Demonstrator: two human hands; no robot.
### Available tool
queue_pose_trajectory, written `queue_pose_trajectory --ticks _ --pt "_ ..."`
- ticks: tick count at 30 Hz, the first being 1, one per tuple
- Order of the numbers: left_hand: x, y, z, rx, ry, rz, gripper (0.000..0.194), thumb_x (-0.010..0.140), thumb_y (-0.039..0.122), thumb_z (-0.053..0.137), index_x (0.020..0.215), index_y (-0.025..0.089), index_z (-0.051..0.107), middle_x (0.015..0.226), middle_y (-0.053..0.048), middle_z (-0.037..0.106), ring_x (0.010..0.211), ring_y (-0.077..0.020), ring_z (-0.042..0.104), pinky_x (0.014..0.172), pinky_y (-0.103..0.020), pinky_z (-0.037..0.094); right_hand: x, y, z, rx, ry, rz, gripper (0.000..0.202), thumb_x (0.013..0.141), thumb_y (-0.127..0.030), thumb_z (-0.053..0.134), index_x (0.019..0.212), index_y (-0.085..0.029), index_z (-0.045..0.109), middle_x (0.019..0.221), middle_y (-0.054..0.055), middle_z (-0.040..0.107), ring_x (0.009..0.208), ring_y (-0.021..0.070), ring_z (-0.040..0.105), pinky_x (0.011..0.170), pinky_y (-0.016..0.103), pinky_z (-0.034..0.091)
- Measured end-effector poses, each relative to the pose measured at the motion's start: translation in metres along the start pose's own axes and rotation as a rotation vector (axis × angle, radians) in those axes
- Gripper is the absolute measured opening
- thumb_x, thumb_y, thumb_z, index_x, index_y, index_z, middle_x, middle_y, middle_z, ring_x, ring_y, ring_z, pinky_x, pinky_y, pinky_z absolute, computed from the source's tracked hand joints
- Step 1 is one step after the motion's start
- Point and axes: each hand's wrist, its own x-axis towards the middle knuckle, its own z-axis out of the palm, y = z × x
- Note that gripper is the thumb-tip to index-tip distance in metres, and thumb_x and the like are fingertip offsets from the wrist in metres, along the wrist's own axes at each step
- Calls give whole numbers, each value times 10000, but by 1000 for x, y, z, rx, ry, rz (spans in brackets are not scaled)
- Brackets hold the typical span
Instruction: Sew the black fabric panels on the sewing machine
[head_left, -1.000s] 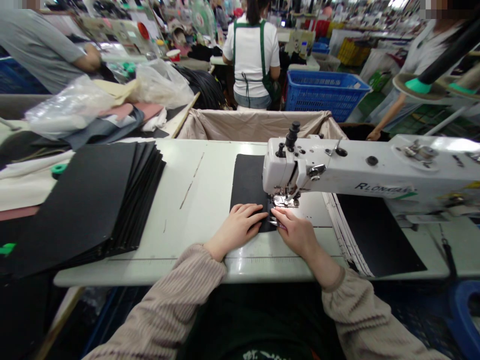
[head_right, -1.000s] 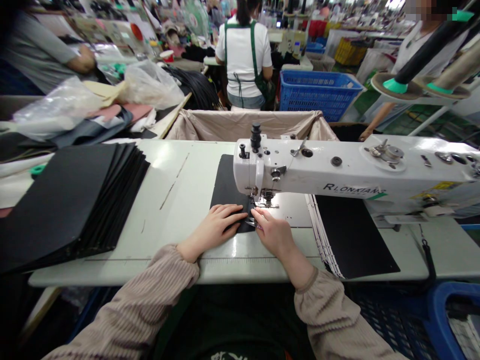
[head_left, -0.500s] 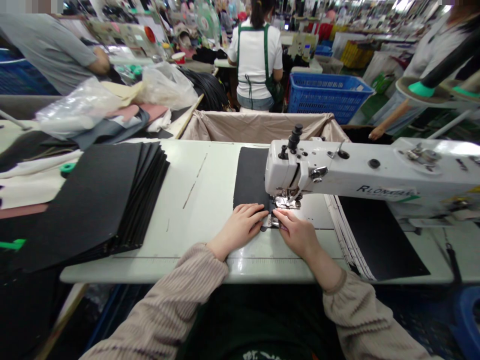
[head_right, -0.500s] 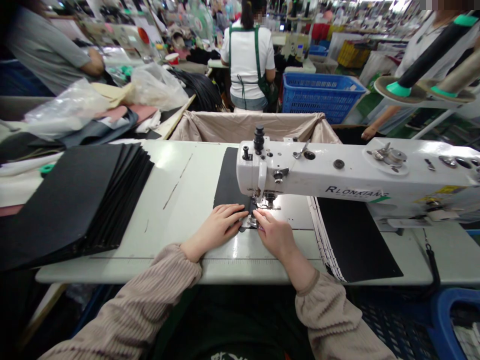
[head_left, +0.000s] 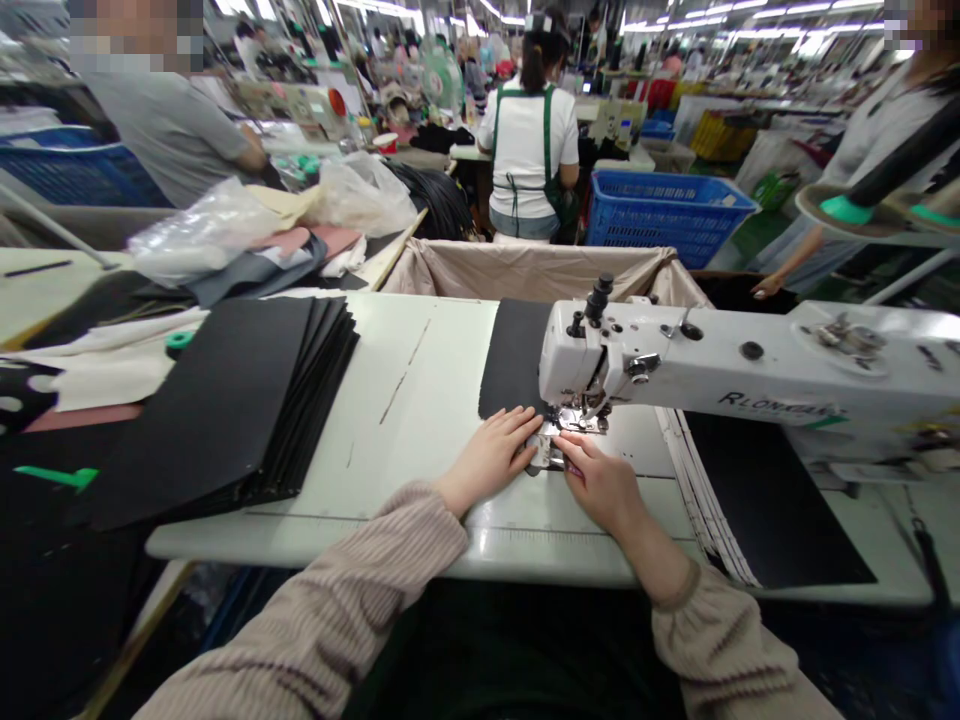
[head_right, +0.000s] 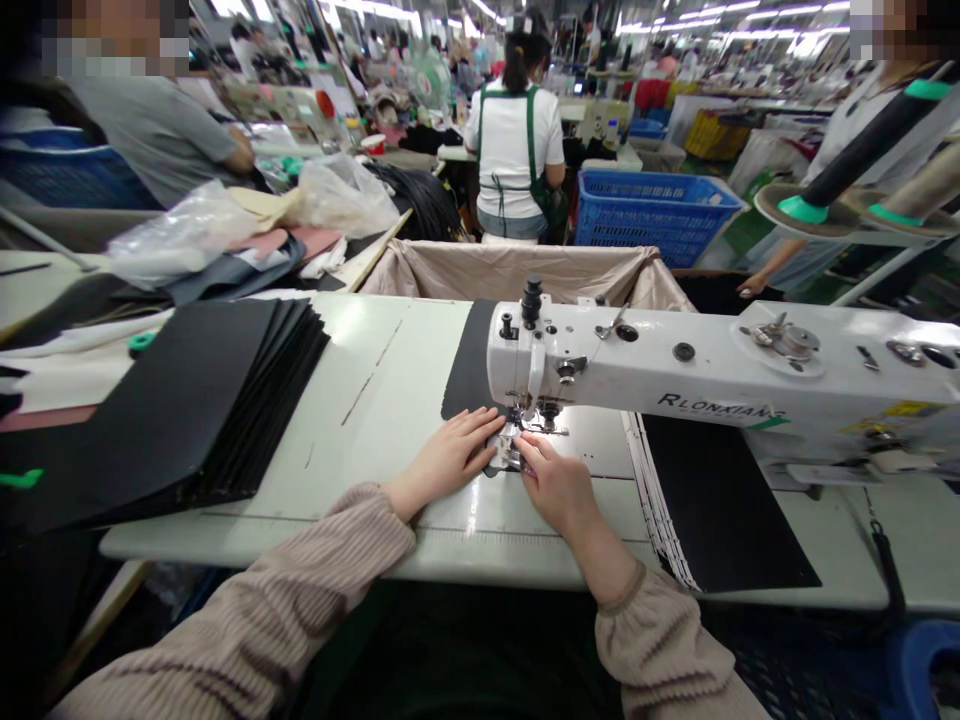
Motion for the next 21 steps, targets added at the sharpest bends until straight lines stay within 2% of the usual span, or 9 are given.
queue_pose_trajectory --ticks 7,13,21 --pt "4 3 1 120 63 11 458 986 375 466 1427 252 473 1416 -80 546 1287 -268 513 1066 -460 404 1 -6 -5 30 3 24 478 907 -190 498 1371 -295 544 1417 25 557 1111 176 637 934 298 515" --pt "6 -10 10 185 141 88 467 987 369 452 1443 267 463 1409 -88 557 1267 -274 544 1034 -465 453 5 -11 -10 40 26 21 500 861 -188 532 1345 -310 549 1389 1 576 1137 176 620 939 282 499" --pt "7 -26 24 225 78 71 479 999 426 408 1464 311 433 1435 -39 538 1300 -254 525 1060 -447 447 6 -11 -8 107 10 47 494 861 -223 519 1343 -329 530 1380 -11 577 1073 188 636 909 299 488"
